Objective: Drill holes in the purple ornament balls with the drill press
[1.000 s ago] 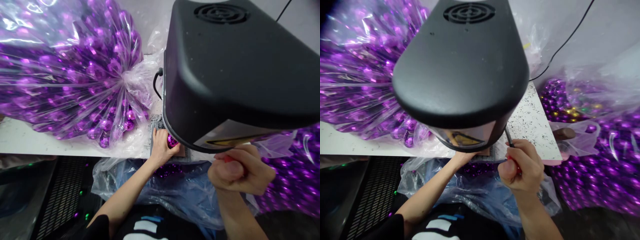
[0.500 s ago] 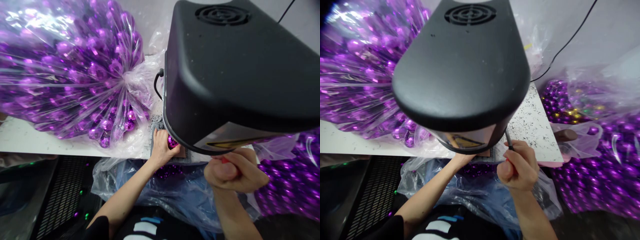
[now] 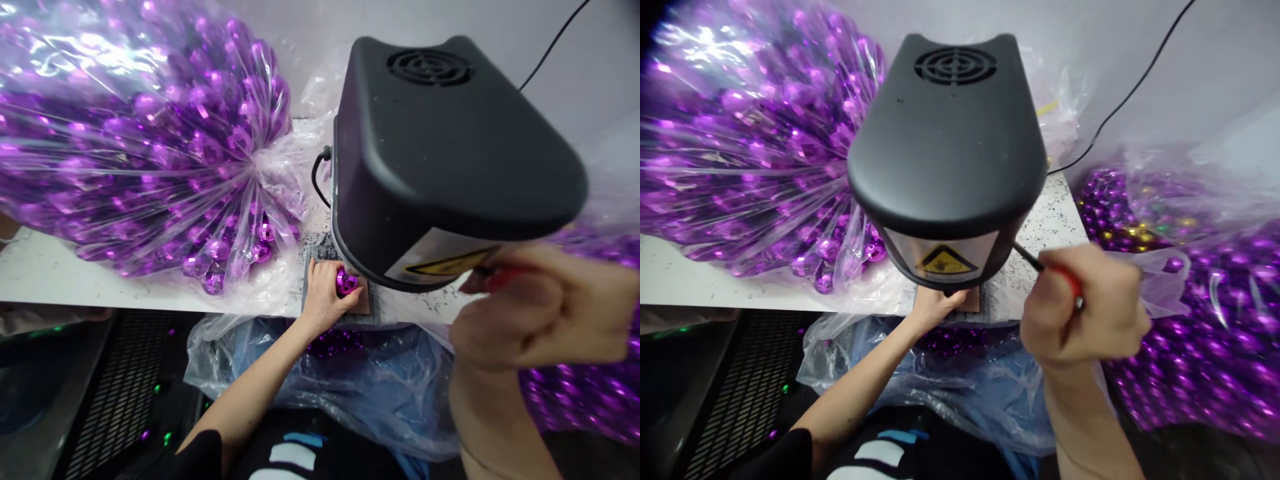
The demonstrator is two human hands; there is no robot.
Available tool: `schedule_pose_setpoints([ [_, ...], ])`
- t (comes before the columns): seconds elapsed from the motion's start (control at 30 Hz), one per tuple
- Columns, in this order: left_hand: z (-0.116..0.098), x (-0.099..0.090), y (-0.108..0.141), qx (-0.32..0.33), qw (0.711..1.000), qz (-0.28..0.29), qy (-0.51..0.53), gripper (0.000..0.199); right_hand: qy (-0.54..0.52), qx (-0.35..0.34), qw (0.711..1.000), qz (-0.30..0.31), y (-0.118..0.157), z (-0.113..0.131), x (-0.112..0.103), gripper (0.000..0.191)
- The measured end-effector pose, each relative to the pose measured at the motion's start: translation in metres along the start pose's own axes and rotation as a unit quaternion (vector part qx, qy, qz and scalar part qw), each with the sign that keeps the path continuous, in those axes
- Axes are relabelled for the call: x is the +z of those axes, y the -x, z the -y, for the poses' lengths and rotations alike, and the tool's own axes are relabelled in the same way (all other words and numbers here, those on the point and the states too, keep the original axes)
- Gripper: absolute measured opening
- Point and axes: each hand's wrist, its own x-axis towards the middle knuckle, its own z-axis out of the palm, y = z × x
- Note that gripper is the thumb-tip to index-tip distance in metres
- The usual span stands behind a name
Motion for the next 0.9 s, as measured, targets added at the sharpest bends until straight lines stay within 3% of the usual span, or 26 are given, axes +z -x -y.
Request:
schedule_pose_setpoints([
  [0.1,-0.003,-0.004,-0.001,0.017,1.000,-0.016,0.002,0.032,0.003,-0.044,0.998,-0.042,-0.043,0.012,0.014,0.045],
  [0.23,-0.011,-0.021,0.020,0.043,0.998,-0.034,0.025,0.037,-0.042,-0.016,0.999,0.010,-0.071,0.008,0.032,0.047],
  [0.33,-0.015,-0.034,0.057,0.097,0.994,0.036,0.026,0.045,-0.074,0.008,0.997,0.030,-0.076,0.002,0.036,0.041],
  [0.43,-0.014,-0.037,0.092,0.166,0.978,0.122,-0.043,0.052,-0.085,0.014,0.996,0.024,-0.078,0.000,0.038,0.040],
  [0.53,-0.007,-0.042,0.102,0.188,0.971,0.133,-0.065,0.069,-0.095,0.022,0.995,0.017,-0.080,-0.002,0.041,0.036],
  [0.6,0.003,-0.055,0.091,0.165,0.981,0.093,-0.042,0.067,-0.097,0.028,0.995,0.021,-0.080,-0.003,0.041,0.032],
  [0.7,0.025,-0.085,0.050,0.105,0.991,-0.037,-0.072,0.029,-0.097,0.026,0.995,0.024,-0.079,-0.004,0.042,0.031],
  [0.73,0.035,-0.095,0.033,0.090,0.986,-0.083,-0.113,0.025,-0.096,0.022,0.995,0.024,-0.079,-0.004,0.042,0.032],
  [0.8,0.052,-0.112,0.000,0.038,0.968,-0.142,-0.201,0.033,-0.087,0.012,0.996,0.021,-0.078,-0.005,0.042,0.033],
  [0.9,0.072,-0.124,-0.038,-0.031,0.942,-0.126,-0.311,0.051,-0.078,0.008,0.997,0.016,-0.078,-0.004,0.042,0.034],
])
